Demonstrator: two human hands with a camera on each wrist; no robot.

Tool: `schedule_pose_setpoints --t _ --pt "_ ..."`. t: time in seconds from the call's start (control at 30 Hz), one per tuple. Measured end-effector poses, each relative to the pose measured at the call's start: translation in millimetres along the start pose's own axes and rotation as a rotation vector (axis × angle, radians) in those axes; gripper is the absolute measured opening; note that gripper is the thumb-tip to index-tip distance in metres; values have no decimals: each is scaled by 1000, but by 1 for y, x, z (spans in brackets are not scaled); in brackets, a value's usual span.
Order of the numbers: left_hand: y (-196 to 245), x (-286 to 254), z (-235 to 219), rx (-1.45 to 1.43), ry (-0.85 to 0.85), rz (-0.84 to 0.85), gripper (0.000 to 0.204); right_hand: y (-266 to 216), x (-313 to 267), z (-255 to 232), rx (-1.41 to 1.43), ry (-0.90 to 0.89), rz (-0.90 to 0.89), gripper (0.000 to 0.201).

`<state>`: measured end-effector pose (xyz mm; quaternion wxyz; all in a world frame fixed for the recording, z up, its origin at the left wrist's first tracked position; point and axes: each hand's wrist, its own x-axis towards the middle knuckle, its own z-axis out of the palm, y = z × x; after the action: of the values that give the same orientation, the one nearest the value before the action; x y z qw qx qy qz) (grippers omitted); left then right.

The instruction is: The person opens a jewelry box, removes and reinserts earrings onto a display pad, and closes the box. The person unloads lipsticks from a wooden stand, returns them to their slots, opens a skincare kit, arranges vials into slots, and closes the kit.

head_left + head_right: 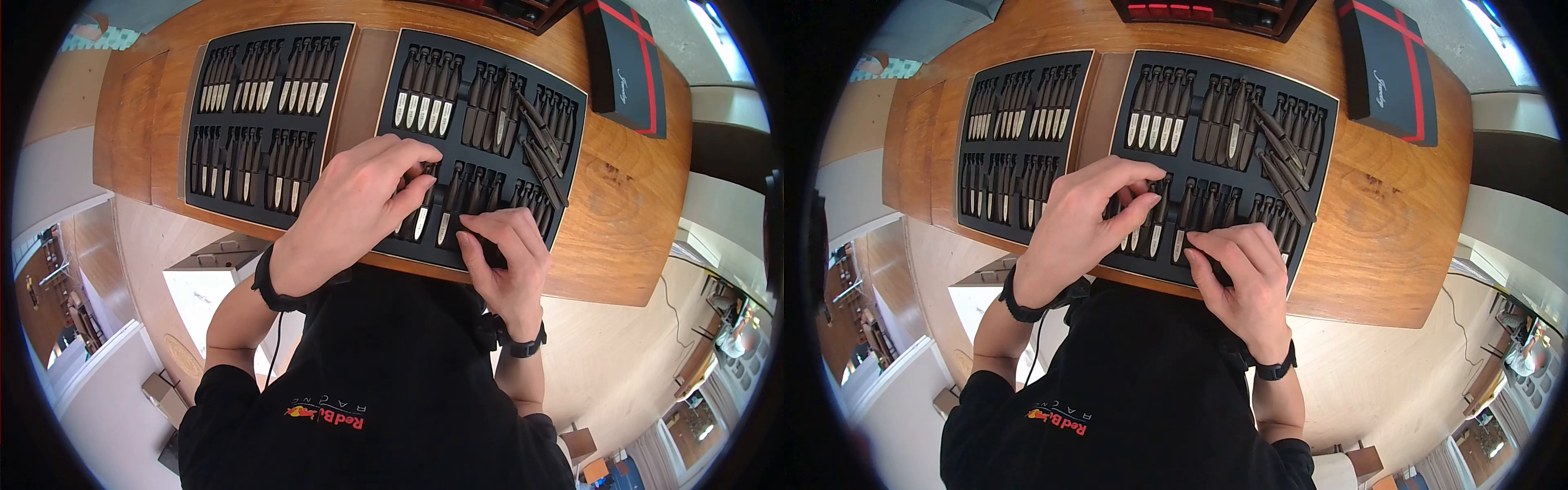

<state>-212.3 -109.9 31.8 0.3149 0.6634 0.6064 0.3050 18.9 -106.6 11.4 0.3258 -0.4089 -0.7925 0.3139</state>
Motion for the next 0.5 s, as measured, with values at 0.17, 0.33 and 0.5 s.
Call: schedule_pose_setpoints --t 0.17,0.33,0.5 --pt "-5 0 5 127 23 4 25 1 0 0 7 -5 1 23" --pt "-8 0 11 238 65 62 25 -1 0 -2 17 -20 20 21" --pt "-10 -6 4 219 54 116 29 1 0 -1 16 -10 13 22"
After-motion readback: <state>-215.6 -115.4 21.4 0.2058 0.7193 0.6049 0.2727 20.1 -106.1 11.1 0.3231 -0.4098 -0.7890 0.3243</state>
